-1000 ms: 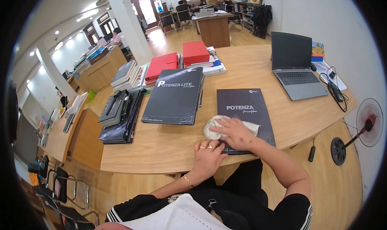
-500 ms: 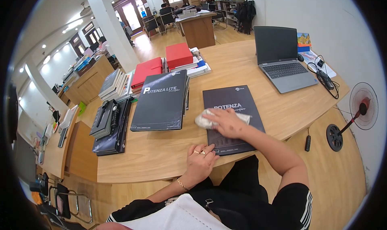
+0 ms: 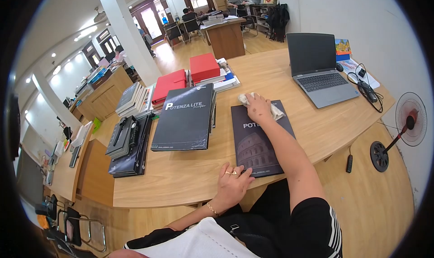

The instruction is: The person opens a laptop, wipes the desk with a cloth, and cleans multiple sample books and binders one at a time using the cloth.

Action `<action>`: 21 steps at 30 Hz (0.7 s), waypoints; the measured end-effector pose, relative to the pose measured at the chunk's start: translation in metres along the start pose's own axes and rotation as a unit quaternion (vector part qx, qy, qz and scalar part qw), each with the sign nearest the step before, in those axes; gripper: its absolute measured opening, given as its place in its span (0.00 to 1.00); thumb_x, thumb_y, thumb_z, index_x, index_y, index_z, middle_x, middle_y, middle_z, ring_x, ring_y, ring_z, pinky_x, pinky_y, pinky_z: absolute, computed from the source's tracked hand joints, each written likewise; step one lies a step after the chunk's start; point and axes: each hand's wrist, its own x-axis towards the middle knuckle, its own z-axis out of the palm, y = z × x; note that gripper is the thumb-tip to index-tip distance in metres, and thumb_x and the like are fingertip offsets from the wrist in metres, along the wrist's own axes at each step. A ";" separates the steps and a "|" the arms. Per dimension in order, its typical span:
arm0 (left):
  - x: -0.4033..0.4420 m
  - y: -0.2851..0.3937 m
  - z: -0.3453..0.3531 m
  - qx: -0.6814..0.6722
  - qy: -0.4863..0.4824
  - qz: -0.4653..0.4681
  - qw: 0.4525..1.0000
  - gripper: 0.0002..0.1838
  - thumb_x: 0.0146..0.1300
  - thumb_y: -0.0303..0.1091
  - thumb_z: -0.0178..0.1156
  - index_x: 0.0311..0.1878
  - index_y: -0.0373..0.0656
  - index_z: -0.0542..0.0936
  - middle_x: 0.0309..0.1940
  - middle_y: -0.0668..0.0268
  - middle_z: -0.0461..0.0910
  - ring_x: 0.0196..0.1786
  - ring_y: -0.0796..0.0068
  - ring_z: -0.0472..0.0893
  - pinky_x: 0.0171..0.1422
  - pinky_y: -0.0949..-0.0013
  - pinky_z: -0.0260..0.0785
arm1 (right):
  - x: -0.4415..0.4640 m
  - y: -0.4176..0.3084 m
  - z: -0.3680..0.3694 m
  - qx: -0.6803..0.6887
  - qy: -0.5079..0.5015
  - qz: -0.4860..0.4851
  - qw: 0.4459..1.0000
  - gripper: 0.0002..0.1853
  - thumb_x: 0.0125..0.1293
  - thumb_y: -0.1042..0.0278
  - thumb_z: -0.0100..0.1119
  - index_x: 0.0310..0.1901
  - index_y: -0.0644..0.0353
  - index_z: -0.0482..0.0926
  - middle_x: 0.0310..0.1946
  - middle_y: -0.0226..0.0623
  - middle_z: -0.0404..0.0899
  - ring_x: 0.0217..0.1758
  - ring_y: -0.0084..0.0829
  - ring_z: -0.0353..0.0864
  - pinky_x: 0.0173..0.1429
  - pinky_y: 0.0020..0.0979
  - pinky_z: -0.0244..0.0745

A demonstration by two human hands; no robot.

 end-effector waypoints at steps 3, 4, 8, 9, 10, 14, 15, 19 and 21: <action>0.000 0.004 0.003 0.014 -0.003 -0.003 1.000 0.16 0.58 0.40 0.66 0.46 0.42 0.84 0.41 0.58 0.82 0.42 0.60 0.78 0.64 0.50 0.62 | -0.016 -0.007 0.004 0.010 0.031 -0.028 0.999 0.28 0.63 0.59 0.59 0.65 0.48 0.69 0.59 0.44 0.72 0.62 0.45 0.71 0.63 0.50 0.62; 0.000 0.004 0.004 0.009 -0.005 -0.004 1.000 0.16 0.58 0.40 0.66 0.46 0.42 0.84 0.40 0.58 0.81 0.42 0.60 0.78 0.65 0.50 0.62 | -0.025 -0.011 0.002 0.013 0.042 -0.049 0.998 0.28 0.62 0.60 0.60 0.65 0.50 0.69 0.58 0.45 0.72 0.62 0.46 0.71 0.63 0.49 0.62; 0.001 0.008 0.005 0.005 -0.018 -0.004 1.000 0.16 0.58 0.39 0.66 0.46 0.42 0.84 0.39 0.60 0.79 0.41 0.60 0.77 0.65 0.50 0.62 | -0.074 -0.032 -0.026 0.054 -0.005 -0.123 0.991 0.29 0.62 0.62 0.60 0.66 0.50 0.69 0.62 0.50 0.70 0.66 0.49 0.68 0.65 0.49 0.62; 0.000 0.009 0.005 0.007 -0.020 -0.006 1.000 0.16 0.58 0.40 0.66 0.46 0.42 0.84 0.39 0.60 0.79 0.41 0.61 0.77 0.65 0.50 0.62 | -0.087 -0.036 -0.033 0.067 -0.018 -0.146 0.987 0.29 0.62 0.62 0.60 0.66 0.50 0.69 0.63 0.51 0.70 0.67 0.50 0.67 0.66 0.49 0.61; 0.000 0.009 0.006 0.009 -0.021 -0.007 1.000 0.16 0.58 0.40 0.66 0.46 0.42 0.84 0.38 0.60 0.78 0.41 0.61 0.77 0.65 0.49 0.61 | -0.101 -0.041 -0.045 0.072 -0.049 -0.162 0.983 0.30 0.63 0.62 0.59 0.67 0.49 0.68 0.65 0.52 0.68 0.70 0.51 0.65 0.67 0.49 0.60; 0.002 0.011 0.001 0.007 -0.037 -0.027 0.999 0.15 0.57 0.40 0.65 0.45 0.43 0.84 0.38 0.61 0.78 0.44 0.61 0.77 0.65 0.48 0.60 | -0.143 -0.041 -0.073 0.132 -0.088 -0.240 0.958 0.29 0.64 0.60 0.59 0.68 0.45 0.67 0.66 0.49 0.69 0.70 0.49 0.64 0.69 0.52 0.57; 0.003 0.011 0.001 0.007 -0.027 -0.022 0.999 0.15 0.57 0.40 0.65 0.45 0.43 0.84 0.38 0.61 0.78 0.45 0.60 0.77 0.65 0.48 0.60 | -0.146 -0.041 -0.079 0.122 -0.099 -0.234 0.960 0.30 0.64 0.59 0.59 0.68 0.44 0.67 0.66 0.48 0.68 0.70 0.49 0.64 0.70 0.55 0.55; 0.002 0.008 0.006 0.021 -0.003 0.008 1.000 0.15 0.57 0.40 0.65 0.44 0.42 0.84 0.38 0.61 0.78 0.49 0.59 0.77 0.66 0.46 0.59 | -0.134 -0.038 -0.085 0.060 -0.117 -0.207 0.969 0.30 0.63 0.54 0.60 0.68 0.39 0.67 0.67 0.44 0.68 0.70 0.47 0.65 0.70 0.63 0.49; 0.002 0.007 0.007 0.031 -0.004 0.021 0.999 0.15 0.58 0.40 0.65 0.44 0.42 0.84 0.38 0.61 0.79 0.51 0.58 0.78 0.66 0.46 0.58 | -0.112 -0.031 -0.077 0.030 -0.104 -0.183 0.977 0.31 0.63 0.52 0.60 0.68 0.38 0.67 0.67 0.42 0.68 0.70 0.45 0.66 0.70 0.64 0.47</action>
